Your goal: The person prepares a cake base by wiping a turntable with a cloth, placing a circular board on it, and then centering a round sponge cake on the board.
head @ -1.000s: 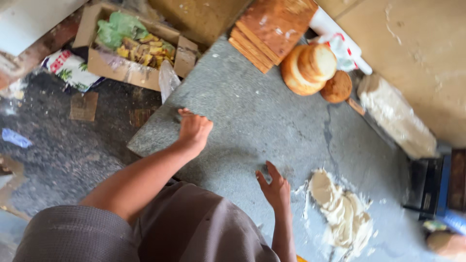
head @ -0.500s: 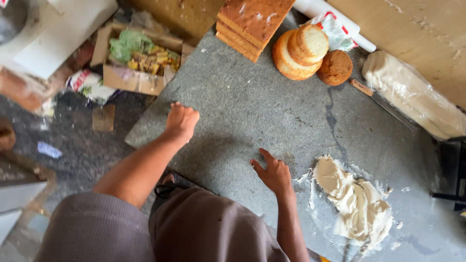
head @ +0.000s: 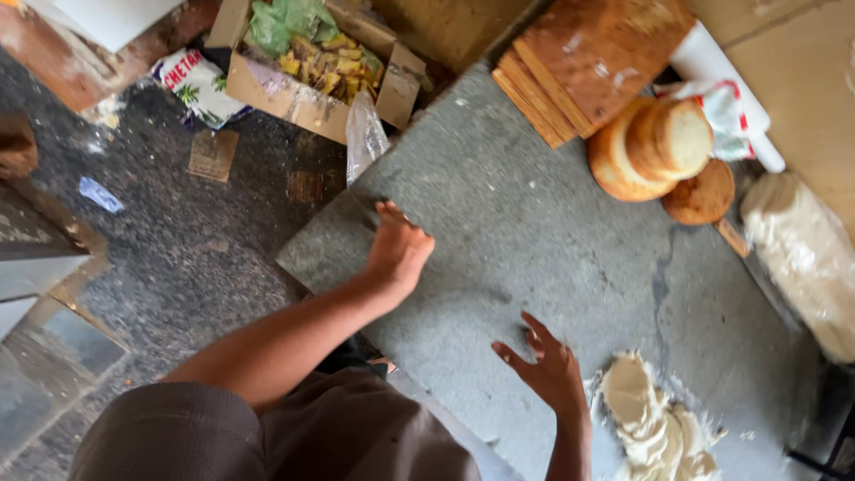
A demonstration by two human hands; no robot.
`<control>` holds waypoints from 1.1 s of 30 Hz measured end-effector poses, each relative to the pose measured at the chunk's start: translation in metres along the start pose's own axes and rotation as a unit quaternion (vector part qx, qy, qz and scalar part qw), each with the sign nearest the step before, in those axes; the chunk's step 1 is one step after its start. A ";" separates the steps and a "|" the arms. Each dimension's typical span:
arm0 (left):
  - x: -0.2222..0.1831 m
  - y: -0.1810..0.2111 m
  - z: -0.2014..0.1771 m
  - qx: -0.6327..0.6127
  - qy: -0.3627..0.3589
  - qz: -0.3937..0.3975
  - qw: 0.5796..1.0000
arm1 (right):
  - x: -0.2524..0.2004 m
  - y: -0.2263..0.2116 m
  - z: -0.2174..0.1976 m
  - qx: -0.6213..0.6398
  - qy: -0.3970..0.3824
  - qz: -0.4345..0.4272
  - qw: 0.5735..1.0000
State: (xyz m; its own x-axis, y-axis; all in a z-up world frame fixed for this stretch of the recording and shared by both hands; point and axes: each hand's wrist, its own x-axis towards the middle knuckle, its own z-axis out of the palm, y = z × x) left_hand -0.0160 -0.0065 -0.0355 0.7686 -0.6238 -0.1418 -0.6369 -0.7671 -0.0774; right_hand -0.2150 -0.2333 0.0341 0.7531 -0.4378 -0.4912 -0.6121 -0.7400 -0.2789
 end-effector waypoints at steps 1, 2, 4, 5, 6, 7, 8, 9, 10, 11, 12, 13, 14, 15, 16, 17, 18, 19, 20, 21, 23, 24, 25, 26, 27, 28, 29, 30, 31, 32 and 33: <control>-0.002 -0.003 -0.003 -0.020 0.022 0.004 1.000 | 0.001 -0.004 0.000 0.021 0.002 0.004 1.000; -0.004 -0.006 -0.007 -0.039 0.044 0.007 0.998 | -0.002 -0.007 0.001 0.011 -0.002 0.002 1.000; -0.001 -0.018 -0.013 -0.006 0.000 0.036 0.999 | 0.007 -0.019 0.003 0.015 0.009 0.037 0.999; -0.007 -0.022 -0.014 0.030 -0.051 0.082 0.995 | 0.011 -0.023 0.005 0.011 0.005 0.036 0.999; -0.009 -0.025 -0.014 0.026 -0.055 0.079 0.995 | 0.017 -0.025 0.006 -0.001 0.007 0.087 0.996; -0.005 -0.025 -0.015 0.014 -0.042 0.079 0.996 | 0.019 -0.023 0.002 -0.014 0.016 0.140 0.990; -0.004 -0.021 -0.016 0.001 -0.029 0.078 0.997 | 0.012 -0.017 0.000 -0.019 0.019 0.140 0.990; 0.000 -0.022 -0.017 0.004 -0.023 0.064 0.998 | 0.017 -0.018 0.002 -0.002 0.026 0.162 0.986; 0.002 -0.020 -0.019 0.008 -0.044 0.062 0.997 | 0.021 -0.017 0.004 0.016 0.032 0.183 0.982; -0.001 -0.016 -0.017 0.007 -0.073 0.058 0.996 | 0.022 -0.012 0.003 0.009 0.028 0.170 0.985; -0.001 -0.012 -0.014 0.005 -0.074 0.042 0.996 | 0.022 -0.008 0.000 -0.004 0.042 0.139 0.989; -0.003 -0.011 -0.008 -0.085 -0.043 0.038 0.995 | 0.022 -0.006 0.004 -0.014 0.051 0.108 0.993; -0.007 -0.012 0.001 -0.173 -0.009 0.032 0.984 | 0.022 -0.005 0.005 -0.017 0.043 0.094 0.995; -0.011 -0.018 0.012 -0.167 -0.008 0.021 0.986 | 0.022 -0.006 0.005 -0.049 0.043 0.127 0.990; -0.014 -0.025 0.021 -0.224 0.031 0.014 0.974 | 0.024 -0.008 0.005 -0.080 0.043 0.160 0.983; -0.019 -0.027 0.029 -0.281 0.069 0.013 0.957 | 0.023 -0.007 0.007 -0.076 0.042 0.155 0.984; -0.026 -0.030 0.035 -0.275 0.070 0.009 0.959 | 0.022 -0.005 0.007 -0.096 0.062 0.124 0.986; -0.037 -0.036 0.040 -0.281 0.097 0.017 0.955 | 0.019 -0.001 0.010 -0.114 0.081 0.096 0.986; -0.052 -0.040 0.044 -0.287 0.125 0.026 0.949 | 0.018 0.002 0.014 -0.107 0.078 0.093 0.987; -0.070 -0.036 0.047 -0.282 0.121 0.030 0.951 | 0.014 0.010 0.019 -0.090 0.098 0.058 0.989; -0.105 -0.027 0.052 -0.256 0.081 -0.019 0.963 | 0.008 0.027 0.031 -0.069 0.117 0.030 0.990; -0.131 -0.026 0.057 -0.253 0.129 -0.030 0.958 | 0.005 0.035 0.040 -0.029 0.140 -0.016 0.990; -0.165 -0.027 0.063 -0.250 0.175 -0.044 0.951 | -0.002 0.044 0.050 0.011 0.162 -0.064 0.985; -0.199 -0.028 0.068 -0.254 0.170 -0.065 0.950 | -0.014 0.054 0.063 0.013 0.159 -0.059 0.985; -0.229 -0.033 0.072 -0.256 0.172 -0.090 0.947 | -0.016 0.057 0.073 -0.011 0.185 -0.092 0.978; -0.262 -0.037 0.076 -0.267 0.056 -0.134 0.953 | -0.019 0.060 0.083 -0.035 0.212 -0.124 0.969; -0.300 -0.047 0.083 -0.271 -0.059 -0.183 0.943 | -0.022 0.059 0.094 -0.030 0.211 -0.132 0.968; -0.328 -0.061 0.092 -0.179 -0.219 -0.204 0.937 | -0.029 0.059 0.106 -0.121 0.316 -0.188 0.922; -0.363 -0.076 0.102 -0.198 -0.301 -0.238 0.902 | -0.033 0.059 0.115 -0.206 0.413 -0.242 0.854; -0.397 -0.097 0.111 -0.204 -0.396 -0.265 0.855 | -0.035 0.059 0.117 -0.199 0.413 -0.251 0.853; -0.426 -0.113 0.120 -0.230 -0.428 -0.311 0.817 | -0.032 0.058 0.111 -0.117 0.382 -0.210 0.892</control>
State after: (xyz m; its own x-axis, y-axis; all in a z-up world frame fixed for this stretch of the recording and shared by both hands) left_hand -0.2787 0.3642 -0.0852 0.4862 0.0893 -0.8693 0.1015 -0.9938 -0.0453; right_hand -0.3014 -0.2057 -0.0583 0.9034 -0.2519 0.3470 -0.2382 -0.9677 -0.0823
